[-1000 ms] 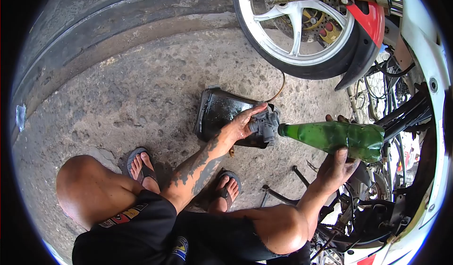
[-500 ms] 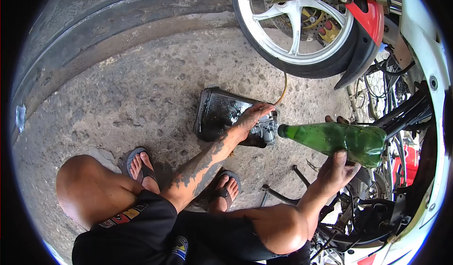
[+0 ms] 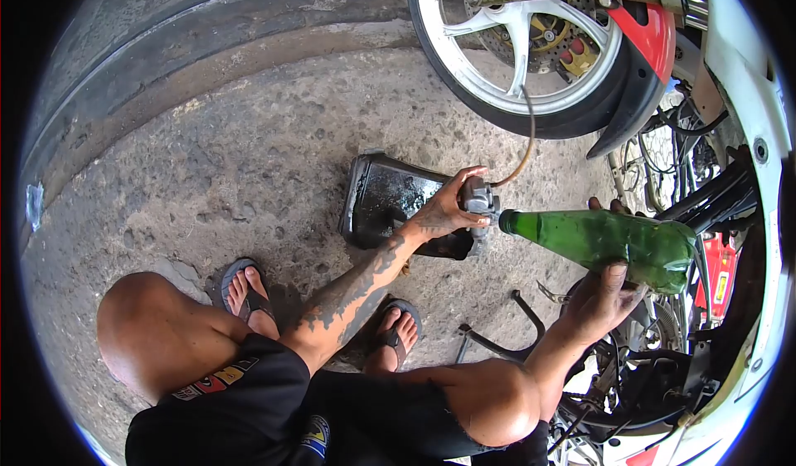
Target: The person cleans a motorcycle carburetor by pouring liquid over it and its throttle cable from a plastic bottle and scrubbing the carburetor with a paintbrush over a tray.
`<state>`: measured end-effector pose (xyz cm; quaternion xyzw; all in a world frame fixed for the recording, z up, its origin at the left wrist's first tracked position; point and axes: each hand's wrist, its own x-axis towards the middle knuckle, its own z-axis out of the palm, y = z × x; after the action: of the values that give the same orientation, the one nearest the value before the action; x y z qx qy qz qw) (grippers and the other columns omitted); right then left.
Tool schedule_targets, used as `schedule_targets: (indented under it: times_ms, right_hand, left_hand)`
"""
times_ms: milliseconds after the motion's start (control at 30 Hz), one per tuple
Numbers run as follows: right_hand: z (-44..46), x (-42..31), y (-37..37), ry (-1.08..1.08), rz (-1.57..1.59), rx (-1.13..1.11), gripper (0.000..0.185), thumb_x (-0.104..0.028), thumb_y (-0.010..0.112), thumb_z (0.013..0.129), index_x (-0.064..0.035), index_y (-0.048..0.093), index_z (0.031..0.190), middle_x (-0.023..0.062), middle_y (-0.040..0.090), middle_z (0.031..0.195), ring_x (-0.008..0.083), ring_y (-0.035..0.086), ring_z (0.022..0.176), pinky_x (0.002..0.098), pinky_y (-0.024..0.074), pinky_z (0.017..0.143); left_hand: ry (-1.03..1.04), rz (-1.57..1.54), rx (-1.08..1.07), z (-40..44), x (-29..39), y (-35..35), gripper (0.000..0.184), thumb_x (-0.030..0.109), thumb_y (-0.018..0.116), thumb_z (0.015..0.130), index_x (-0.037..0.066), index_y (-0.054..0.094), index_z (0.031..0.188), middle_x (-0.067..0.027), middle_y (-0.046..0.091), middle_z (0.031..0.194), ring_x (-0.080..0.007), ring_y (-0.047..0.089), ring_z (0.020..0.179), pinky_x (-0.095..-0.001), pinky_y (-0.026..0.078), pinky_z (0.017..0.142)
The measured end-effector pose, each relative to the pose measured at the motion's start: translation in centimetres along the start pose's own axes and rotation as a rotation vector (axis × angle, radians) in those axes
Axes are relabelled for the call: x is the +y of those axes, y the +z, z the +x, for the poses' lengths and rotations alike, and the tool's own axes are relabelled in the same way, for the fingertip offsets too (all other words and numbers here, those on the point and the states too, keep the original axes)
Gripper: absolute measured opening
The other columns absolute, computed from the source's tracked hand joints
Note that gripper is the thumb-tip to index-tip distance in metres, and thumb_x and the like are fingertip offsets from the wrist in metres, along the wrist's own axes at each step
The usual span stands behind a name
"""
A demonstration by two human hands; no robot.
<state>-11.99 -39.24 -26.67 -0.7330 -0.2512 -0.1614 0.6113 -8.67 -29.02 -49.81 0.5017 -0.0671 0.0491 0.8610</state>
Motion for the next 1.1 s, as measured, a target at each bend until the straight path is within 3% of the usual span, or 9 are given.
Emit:
schedule_targets:
  times_ms: [167, 300, 667, 767, 867, 933, 967, 1067, 1100]
  right_hand:
    - [0.2, -0.1, -1.0, 0.005, 0.0, 0.065, 0.077, -0.027, 0.073, 0.077, 0.006, 0.031, 0.133, 0.0298, 0.053, 0.116, 0.0448, 0.058, 0.101, 0.054, 0.0462, 0.09]
    - [0.8, -0.3, -1.0, -0.014, -0.002, 0.091, 0.073, -0.025, 0.072, 0.078, 0.0075, 0.033, 0.131, 0.0307, 0.052, 0.115, 0.0448, 0.058, 0.1, 0.0542, 0.0465, 0.089]
    - [0.9, -1.6, -0.4, -0.003, -0.049, 0.091, 0.072, -0.025, 0.072, 0.078, 0.0088, 0.034, 0.13, 0.0312, 0.053, 0.113, 0.0425, 0.059, 0.098, 0.0526, 0.0486, 0.088]
    - [1.4, -1.4, -0.4, -0.007, -0.034, 0.103, 0.075, -0.026, 0.072, 0.078, 0.0083, 0.033, 0.131, 0.0303, 0.052, 0.116, 0.0431, 0.059, 0.099, 0.0524, 0.0472, 0.089]
    - [1.3, -0.9, -0.1, -0.012, -0.003, 0.099, 0.076, -0.029, 0.073, 0.077, 0.0076, 0.033, 0.131, 0.0285, 0.052, 0.117, 0.0432, 0.057, 0.102, 0.0518, 0.0452, 0.092]
    - [1.1, 0.1, -0.4, 0.061, -0.016, 0.055, 0.074, -0.029, 0.072, 0.079, 0.0067, 0.034, 0.132, 0.027, 0.052, 0.118, 0.0428, 0.056, 0.105, 0.051, 0.0437, 0.094]
    - [0.9, 0.3, -0.3, 0.068, -0.006, 0.04, 0.071, -0.029, 0.07, 0.081, 0.0062, 0.035, 0.131, 0.0264, 0.052, 0.118, 0.0417, 0.056, 0.106, 0.0501, 0.0444, 0.094]
    - [0.9, 1.1, -1.2, 0.124, 0.037, 0.083, 0.068, -0.028, 0.069, 0.082, 0.0061, 0.036, 0.131, 0.0259, 0.052, 0.118, 0.0409, 0.056, 0.106, 0.0503, 0.045, 0.093]
    - [0.9, 1.2, -1.4, 0.121, 0.038, 0.106, 0.067, -0.029, 0.069, 0.082, 0.0061, 0.037, 0.13, 0.0259, 0.053, 0.118, 0.0405, 0.057, 0.105, 0.0507, 0.0455, 0.092]
  left_hand:
    - [0.154, 0.413, -0.047, 0.0, 0.8, -0.1, 0.084, 0.011, 0.083, 0.057, 0.011, 0.04, 0.13, -0.008, 0.048, 0.122, -0.0212, 0.048, 0.115, -0.0343, 0.038, 0.1]
    - [0.236, 0.425, -0.108, -0.2, 0.5, -0.1, 0.09, 0.007, 0.083, 0.053, 0.01, 0.039, 0.13, -0.0115, 0.05, 0.119, -0.027, 0.051, 0.112, -0.0354, 0.04, 0.098]
    - [0.308, 0.506, -0.078, -0.1, -0.3, 0.3, 0.09, 0.008, 0.082, 0.053, 0.007, 0.036, 0.13, -0.0122, 0.05, 0.115, -0.0279, 0.05, 0.11, -0.0357, 0.041, 0.096]
    - [0.313, 0.436, -0.021, -0.1, -0.1, 0.4, 0.086, 0.01, 0.082, 0.057, 0.007, 0.036, 0.129, -0.0105, 0.048, 0.114, -0.0266, 0.049, 0.111, -0.0351, 0.041, 0.096]
    - [0.161, 0.187, 0.13, -0.6, 1.0, 0.5, 0.082, 0.01, 0.079, 0.065, 0.007, 0.033, 0.132, -0.0097, 0.044, 0.119, -0.0243, 0.052, 0.107, -0.034, 0.042, 0.096]
    - [-0.347, -0.367, 0.116, -0.9, 1.8, 0.0, 0.082, 0.006, 0.075, 0.07, 0.008, 0.028, 0.138, -0.0089, 0.041, 0.127, -0.0214, 0.057, 0.102, -0.0339, 0.04, 0.099]
    - [-0.268, -0.438, 0.177, -0.9, 0.5, 0.2, 0.074, 0.009, 0.07, 0.076, 0.009, 0.03, 0.139, -0.0086, 0.051, 0.12, -0.0194, 0.06, 0.095, -0.0335, 0.043, 0.095]
    - [-0.295, -0.53, 0.109, -0.9, -2.9, -0.5, 0.061, 0.018, 0.066, 0.08, 0.009, 0.038, 0.134, -0.0088, 0.059, 0.106, -0.0205, 0.061, 0.095, -0.0338, 0.049, 0.089]
    - [-0.258, -0.575, 0.114, -1.1, -2.7, -0.3, 0.052, 0.026, 0.059, 0.085, 0.009, 0.043, 0.131, -0.011, 0.062, 0.102, -0.0253, 0.061, 0.1, -0.0352, 0.05, 0.087]
